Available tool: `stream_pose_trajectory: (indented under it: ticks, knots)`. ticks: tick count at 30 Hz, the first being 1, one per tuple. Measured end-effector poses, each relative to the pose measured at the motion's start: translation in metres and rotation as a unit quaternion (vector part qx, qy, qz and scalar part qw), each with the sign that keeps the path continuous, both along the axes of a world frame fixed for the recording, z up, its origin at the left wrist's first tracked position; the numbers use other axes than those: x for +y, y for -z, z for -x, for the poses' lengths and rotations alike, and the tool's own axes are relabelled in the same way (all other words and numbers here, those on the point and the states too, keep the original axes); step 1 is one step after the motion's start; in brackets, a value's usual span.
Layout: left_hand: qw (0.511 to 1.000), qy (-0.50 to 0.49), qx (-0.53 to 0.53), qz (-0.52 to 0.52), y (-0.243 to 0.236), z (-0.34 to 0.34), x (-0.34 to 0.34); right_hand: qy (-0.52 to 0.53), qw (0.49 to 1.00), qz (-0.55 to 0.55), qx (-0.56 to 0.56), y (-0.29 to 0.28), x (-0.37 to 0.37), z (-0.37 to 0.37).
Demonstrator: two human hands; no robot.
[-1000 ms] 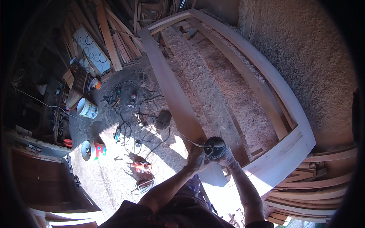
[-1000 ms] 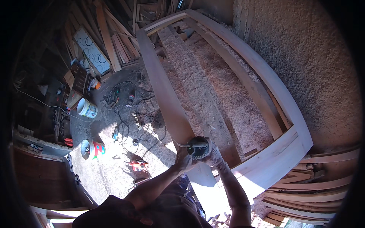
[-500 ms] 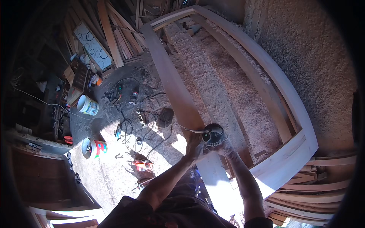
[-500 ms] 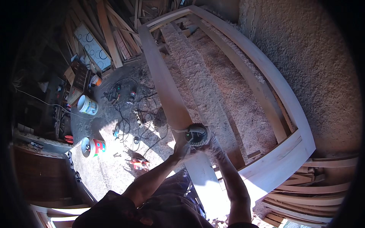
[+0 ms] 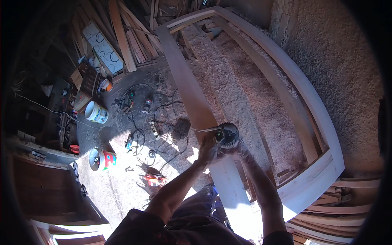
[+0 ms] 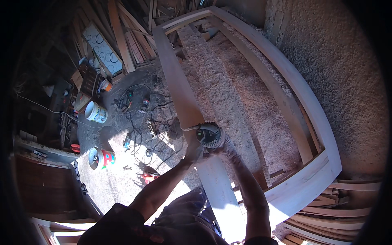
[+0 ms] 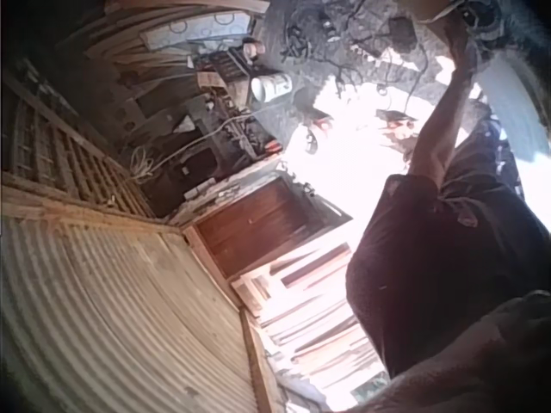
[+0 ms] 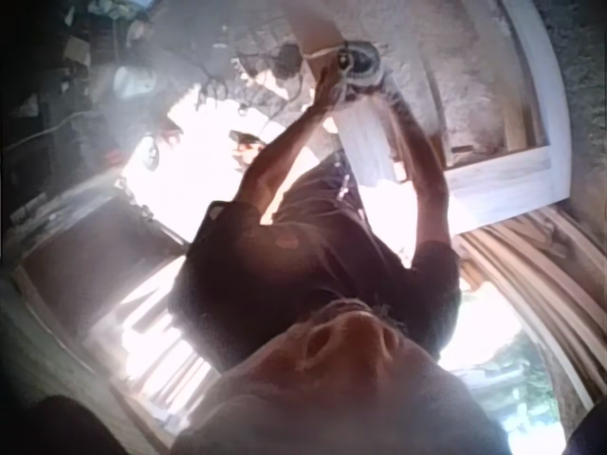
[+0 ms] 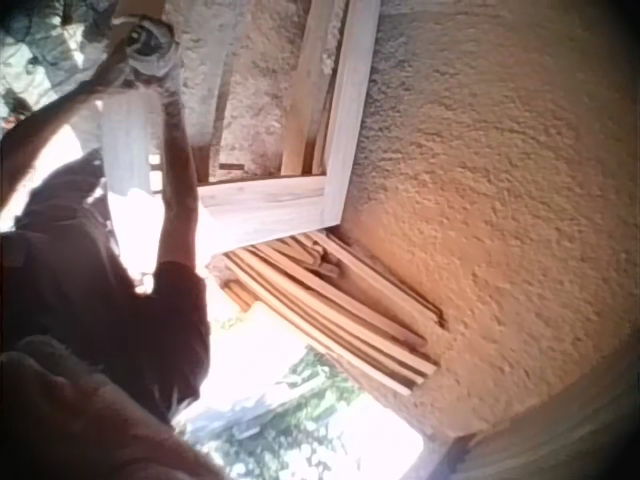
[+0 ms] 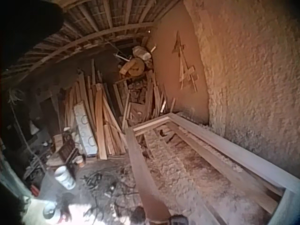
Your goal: The person uses a handheld router to shape the edges of a wooden frame, moving the tool along the inner and outer perimeters and then turning the frame over to check the work.
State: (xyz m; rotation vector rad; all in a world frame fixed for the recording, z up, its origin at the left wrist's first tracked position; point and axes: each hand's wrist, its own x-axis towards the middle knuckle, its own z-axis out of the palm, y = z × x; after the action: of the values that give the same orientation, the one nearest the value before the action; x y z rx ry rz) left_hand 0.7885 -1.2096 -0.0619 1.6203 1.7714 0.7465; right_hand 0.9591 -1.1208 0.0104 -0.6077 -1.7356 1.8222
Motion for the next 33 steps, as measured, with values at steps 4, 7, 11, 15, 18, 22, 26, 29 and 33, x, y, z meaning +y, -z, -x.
stream_pose_trajectory:
  ticks: [4, 7, 11, 15, 18, 22, 26, 29, 33]
  knots:
    - [0.987, -0.027, 0.094, -0.126, 0.019, 0.019, 0.014, -0.029, 0.999, -0.029, -0.029, -0.012, 0.020, 0.022]
    - [0.996, -0.018, 0.041, -0.082, 0.013, 0.034, 0.026, -0.032, 0.998, -0.037, -0.042, -0.025, 0.033, 0.035]
    - [0.986, -0.028, -0.165, 0.012, 0.023, 0.065, 0.051, -0.020, 0.999, -0.044, -0.008, -0.015, 0.047, 0.054]
    - [0.997, -0.006, -0.076, -0.016, 0.009, 0.060, 0.068, 0.002, 1.000, 0.005, 0.008, -0.003, 0.066, 0.063]
    - [0.944, -0.060, -0.323, 0.042, 0.044, 0.100, 0.077, -0.024, 0.996, 0.060, 0.067, 0.002, 0.075, 0.094]
    - [0.996, -0.024, 0.031, -0.084, -0.004, 0.105, 0.112, 0.022, 1.000, 0.000, 0.018, 0.025, 0.109, 0.110]
    - [0.982, -0.011, 0.170, -0.086, -0.041, 0.112, 0.113, -0.001, 0.999, 0.027, 0.032, 0.031, 0.125, 0.127]
    - [0.988, -0.015, 0.153, 0.017, -0.048, 0.100, 0.101, -0.011, 0.999, 0.039, 0.033, 0.029, 0.113, 0.115]
    - [0.994, 0.010, 0.103, 0.020, -0.032, 0.066, 0.061, -0.003, 1.000, -0.004, 0.010, 0.027, 0.073, 0.077]
